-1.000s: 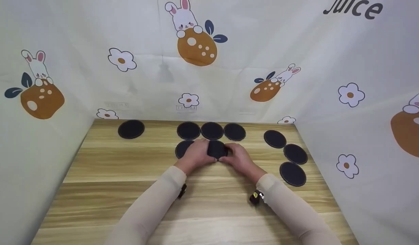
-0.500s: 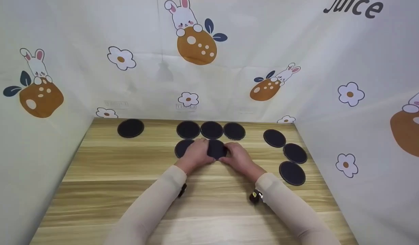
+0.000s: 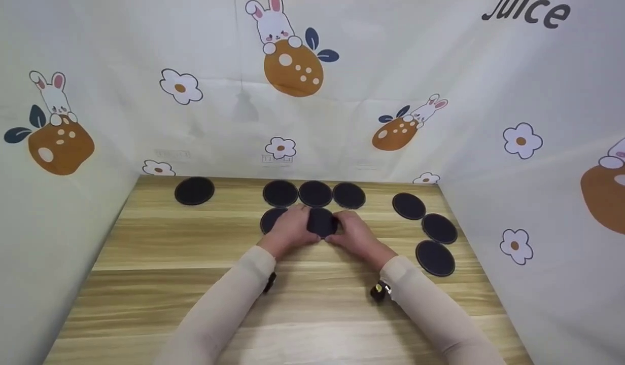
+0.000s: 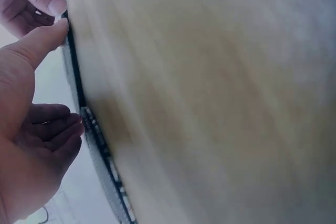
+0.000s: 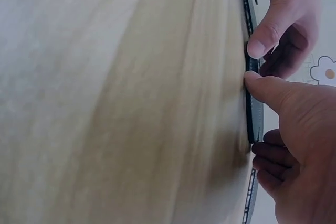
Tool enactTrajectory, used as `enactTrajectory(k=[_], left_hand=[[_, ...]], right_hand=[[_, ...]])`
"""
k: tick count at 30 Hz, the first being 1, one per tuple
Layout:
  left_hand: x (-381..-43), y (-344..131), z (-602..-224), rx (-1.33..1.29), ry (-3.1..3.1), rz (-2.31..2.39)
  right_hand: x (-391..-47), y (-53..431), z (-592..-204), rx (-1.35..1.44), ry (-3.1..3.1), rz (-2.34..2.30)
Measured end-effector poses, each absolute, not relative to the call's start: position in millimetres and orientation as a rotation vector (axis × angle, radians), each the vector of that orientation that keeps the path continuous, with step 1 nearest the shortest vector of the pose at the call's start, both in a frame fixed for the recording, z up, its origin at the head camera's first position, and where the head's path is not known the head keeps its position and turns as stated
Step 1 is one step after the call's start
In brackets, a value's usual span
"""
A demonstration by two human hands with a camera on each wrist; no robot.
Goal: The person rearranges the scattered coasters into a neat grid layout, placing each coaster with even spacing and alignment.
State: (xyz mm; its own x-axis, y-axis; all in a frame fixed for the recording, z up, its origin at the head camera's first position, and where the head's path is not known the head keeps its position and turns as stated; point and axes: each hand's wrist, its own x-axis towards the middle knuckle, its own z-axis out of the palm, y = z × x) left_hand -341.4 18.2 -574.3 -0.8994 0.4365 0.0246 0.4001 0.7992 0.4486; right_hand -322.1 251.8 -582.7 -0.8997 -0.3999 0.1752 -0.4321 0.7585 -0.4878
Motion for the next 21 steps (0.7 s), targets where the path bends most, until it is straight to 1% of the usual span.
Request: enactTrajectory(k=[5, 10, 16, 21], left_hand=[[-334.2, 1.7, -560.1, 0.712, 2.903, 0.764], [-325.2, -18.1, -558.3, 0.796, 2.916, 0.800], [-316.5, -32.3, -563.9, 0.786, 2.892, 0.849], [-314.0, -36.6, -566.2, 0.793, 2.894, 0.865]], right_hand=[[-312.4, 253.2, -569.1, 0.607, -2.908, 0.924], [-302.2, 256.9, -559.9, 0.546, -2.900, 1.032], [-292.3, 261.2, -563.4, 0.549, -2.875, 1.074], [-290.9, 261.1, -569.3, 0.552, -2.864, 1.092]])
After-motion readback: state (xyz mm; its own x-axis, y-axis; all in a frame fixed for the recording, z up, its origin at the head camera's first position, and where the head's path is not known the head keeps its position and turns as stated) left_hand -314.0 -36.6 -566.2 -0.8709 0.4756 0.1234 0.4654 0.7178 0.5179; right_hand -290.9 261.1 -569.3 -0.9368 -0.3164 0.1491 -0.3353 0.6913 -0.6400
